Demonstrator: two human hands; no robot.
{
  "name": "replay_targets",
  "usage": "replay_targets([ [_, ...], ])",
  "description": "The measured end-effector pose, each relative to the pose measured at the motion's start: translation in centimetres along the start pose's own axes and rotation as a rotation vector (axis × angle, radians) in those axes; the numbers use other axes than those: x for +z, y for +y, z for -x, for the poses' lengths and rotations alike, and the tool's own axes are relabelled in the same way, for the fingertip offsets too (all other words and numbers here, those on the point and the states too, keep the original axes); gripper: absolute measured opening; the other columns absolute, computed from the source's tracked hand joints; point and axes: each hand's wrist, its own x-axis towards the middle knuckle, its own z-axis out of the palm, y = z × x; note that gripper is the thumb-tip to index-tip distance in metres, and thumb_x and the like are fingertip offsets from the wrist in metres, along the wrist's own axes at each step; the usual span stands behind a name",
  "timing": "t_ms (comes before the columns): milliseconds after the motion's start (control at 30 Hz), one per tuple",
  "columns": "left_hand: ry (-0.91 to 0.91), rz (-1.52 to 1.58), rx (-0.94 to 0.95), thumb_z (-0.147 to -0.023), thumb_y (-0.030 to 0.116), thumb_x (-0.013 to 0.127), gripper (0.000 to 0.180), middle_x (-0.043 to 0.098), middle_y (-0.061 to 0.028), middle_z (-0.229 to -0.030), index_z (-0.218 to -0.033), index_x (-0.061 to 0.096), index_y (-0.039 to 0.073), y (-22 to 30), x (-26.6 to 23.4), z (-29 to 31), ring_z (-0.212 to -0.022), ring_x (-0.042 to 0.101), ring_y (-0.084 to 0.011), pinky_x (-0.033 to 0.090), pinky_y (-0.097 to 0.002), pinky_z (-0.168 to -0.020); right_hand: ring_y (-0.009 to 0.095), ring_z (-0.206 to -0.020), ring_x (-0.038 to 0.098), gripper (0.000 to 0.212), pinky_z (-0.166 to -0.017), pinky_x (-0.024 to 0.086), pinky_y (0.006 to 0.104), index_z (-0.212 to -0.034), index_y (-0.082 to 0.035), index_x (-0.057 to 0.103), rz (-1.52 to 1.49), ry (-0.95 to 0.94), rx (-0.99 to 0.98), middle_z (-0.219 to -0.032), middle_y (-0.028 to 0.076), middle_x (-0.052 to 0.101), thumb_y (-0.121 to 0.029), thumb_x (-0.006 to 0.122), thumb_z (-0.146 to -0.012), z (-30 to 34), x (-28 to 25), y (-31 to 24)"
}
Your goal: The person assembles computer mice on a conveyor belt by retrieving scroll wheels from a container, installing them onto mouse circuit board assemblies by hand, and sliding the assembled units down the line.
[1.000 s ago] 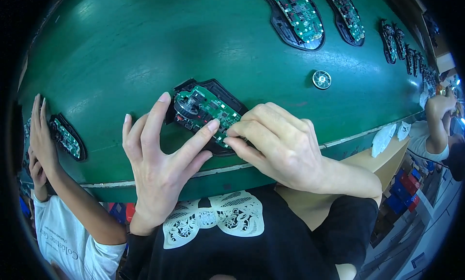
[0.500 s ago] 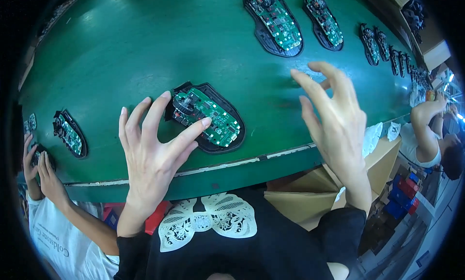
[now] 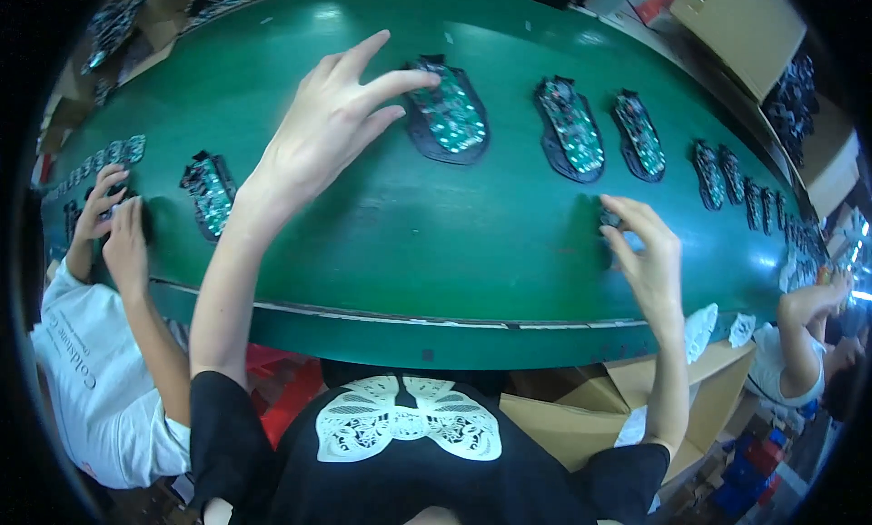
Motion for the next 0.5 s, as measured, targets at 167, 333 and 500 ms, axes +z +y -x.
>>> replay_targets([
  [167, 0.049, 0.022, -0.342, -0.091, 0.018, 0.072, 0.057, 0.043, -0.0305, -0.149, -0.144, 0.054, 0.025, -0.9, -5.9, 6.1, -0.134, 0.046, -0.0467, 0.041, -0.0491, -0.111, 0.016, -0.101, 0.065, 0.047, -0.059, 0.061, 0.0223, -0.134, 0.006, 0.059, -0.621, -0.037, 0.264, -0.125, 0.018, 0.063, 0.01, 0.066, -0.087, 1.3, -3.2, -3.2],
  [333, -0.101, -0.034, -0.683, -0.087, 0.025, 0.077, 0.067, 0.038, -0.0346, -0.151, -0.148, 0.049, 0.018, -2.0, -6.7, 14.2, -0.137, 0.042, -0.0487, 0.038, -0.0495, -0.113, 0.015, -0.099, 0.065, 0.049, -0.06, 0.061, 0.0223, -0.134, 0.005, 0.06, -0.721, -0.29, 0.176, -0.125, 0.017, 0.064, 0.011, 0.067, -0.086, -1.8, -0.5, -8.7],
  [500, -0.045, -0.095, -0.661, -0.083, 0.018, 0.079, 0.063, 0.042, -0.0317, -0.146, -0.141, 0.055, 0.012, -0.6, -6.3, 14.4, -0.119, 0.051, -0.0452, 0.046, -0.0491, -0.104, 0.009, -0.088, 0.065, 0.047, -0.06, 0.059, 0.021, -0.133, 0.0, 0.063, -0.7, -0.348, -0.009, -0.115, 0.012, 0.067, 0.007, 0.07, -0.087, -3.2, 1.5, -12.8],
])
